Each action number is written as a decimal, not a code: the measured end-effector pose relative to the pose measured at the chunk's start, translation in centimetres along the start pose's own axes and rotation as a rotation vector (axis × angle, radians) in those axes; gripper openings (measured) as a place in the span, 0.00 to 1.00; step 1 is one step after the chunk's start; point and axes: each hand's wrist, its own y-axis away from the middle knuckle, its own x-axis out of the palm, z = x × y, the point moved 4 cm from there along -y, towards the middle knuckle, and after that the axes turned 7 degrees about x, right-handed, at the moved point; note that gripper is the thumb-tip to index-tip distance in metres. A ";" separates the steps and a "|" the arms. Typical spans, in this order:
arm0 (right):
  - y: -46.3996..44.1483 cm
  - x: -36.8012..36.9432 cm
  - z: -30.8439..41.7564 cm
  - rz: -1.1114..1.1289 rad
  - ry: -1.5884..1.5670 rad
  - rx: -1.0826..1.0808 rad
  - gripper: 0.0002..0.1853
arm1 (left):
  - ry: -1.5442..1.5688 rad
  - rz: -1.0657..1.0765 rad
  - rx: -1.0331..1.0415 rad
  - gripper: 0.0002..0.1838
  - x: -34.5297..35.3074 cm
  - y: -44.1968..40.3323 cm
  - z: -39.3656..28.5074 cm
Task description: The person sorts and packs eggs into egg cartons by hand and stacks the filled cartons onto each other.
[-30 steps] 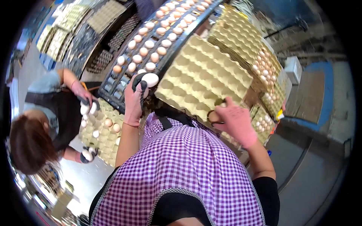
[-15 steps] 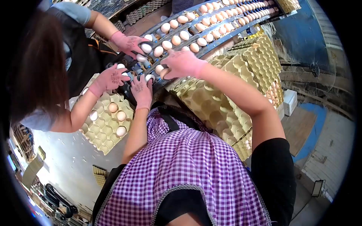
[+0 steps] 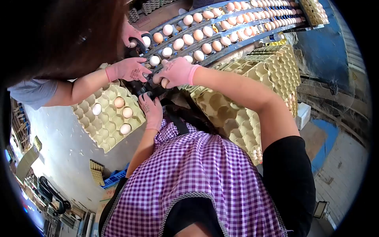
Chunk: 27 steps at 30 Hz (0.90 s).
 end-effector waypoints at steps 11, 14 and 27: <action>-2.4 1.6 4.7 -0.092 -0.030 -0.197 0.14 | 0.932 -0.098 -0.458 0.31 3.2 2.1 1.6; 1.7 -2.8 0.0 -0.159 -0.168 -0.074 0.20 | 0.711 -0.069 -0.401 0.28 1.4 1.6 0.5; 7.5 -6.6 -30.9 -0.291 -0.021 0.582 0.20 | 0.655 -0.059 -0.408 0.30 -0.6 0.1 -4.3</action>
